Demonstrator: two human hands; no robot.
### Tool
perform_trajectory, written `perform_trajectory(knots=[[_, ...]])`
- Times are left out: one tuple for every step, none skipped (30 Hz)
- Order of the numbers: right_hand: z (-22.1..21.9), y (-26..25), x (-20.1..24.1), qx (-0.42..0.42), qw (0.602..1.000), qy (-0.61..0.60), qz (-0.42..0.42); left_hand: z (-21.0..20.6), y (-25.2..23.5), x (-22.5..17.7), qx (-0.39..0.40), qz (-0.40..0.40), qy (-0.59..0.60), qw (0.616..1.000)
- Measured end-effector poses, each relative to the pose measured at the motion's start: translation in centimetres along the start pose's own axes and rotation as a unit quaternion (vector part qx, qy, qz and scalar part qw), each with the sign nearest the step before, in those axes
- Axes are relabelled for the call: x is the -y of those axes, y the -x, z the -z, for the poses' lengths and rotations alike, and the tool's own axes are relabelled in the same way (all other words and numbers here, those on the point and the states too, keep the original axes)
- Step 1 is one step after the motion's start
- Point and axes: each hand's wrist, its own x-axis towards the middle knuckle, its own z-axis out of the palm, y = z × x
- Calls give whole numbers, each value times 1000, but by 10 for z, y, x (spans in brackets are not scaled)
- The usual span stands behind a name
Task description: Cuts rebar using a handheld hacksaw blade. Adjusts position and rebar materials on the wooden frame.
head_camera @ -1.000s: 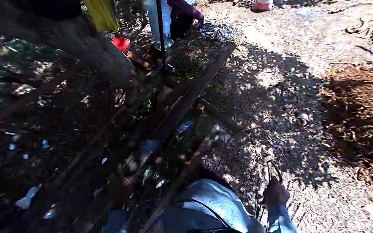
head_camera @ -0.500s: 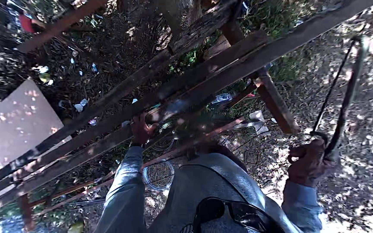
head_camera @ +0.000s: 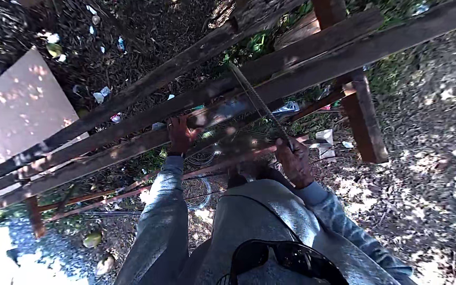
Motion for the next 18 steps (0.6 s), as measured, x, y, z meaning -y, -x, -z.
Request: perform_trajectory(knots=[[-10, -1, -2, 2, 1000, 16, -5, 0, -1, 1, 0, -4, -2, 1000], [-21, -3, -5, 0, 999, 36, -8, -1, -2, 2, 0, -6, -5, 1000], [-30, -5, -7, -4, 998, 60, -15, -2, -2, 3, 1, -8, -7, 1000], [-40, -6, -9, -8, 997, 79, -23, -2, -2, 4, -3, -11, -7, 1000], [-49, -9, -11, -9, 995, 91, -30, -4, -2, 5, -8, -15, -5, 1000], [-58, -11, -13, -8, 994, 102, -37, -4, -1, 6, -14, -19, -3, 1000], [-67, -14, -16, -6, 994, 105, -43, -6, 0, 7, -18, -22, -1, 1000], [-76, -16, -18, -7, 994, 102, -46, -7, 1, 8, -25, -28, 1, 999], [-84, -19, -20, -9, 994, 95, -51, -8, 0, 9, -28, -34, 3, 999], [-92, -22, -22, -10, 995, 88, -54, -9, 0, 10, -30, -39, 4, 999], [-98, -24, -24, -11, 994, 84, -63, -10, 0, 10, -31, -44, 6, 999], [-104, -25, -28, -14, 994, 81, -70, -11, 1, 11, -31, -43, 5, 999], [-110, -27, -32, -18, 994, 79, -71, -12, 1, 11, -31, -41, 5, 999], [-115, -28, -36, -21, 994, 81, -73, -13, 2, 11, -30, -40, 4, 999], [-119, -29, -38, -27, 994, 84, -71, -15, 1, 12, -30, -38, 3, 999], [-122, -29, -40, -31, 994, 81, -69, -15, 1, 12, -31, -38, 5, 999], [-124, -29, -41, -35, 994, 78, -71, -16, 1, 12, -30, -38, 6, 999], [-125, -29, -42, -38, 994, 75, -74, -16, 1, 12, -29, -35, 7, 999]])
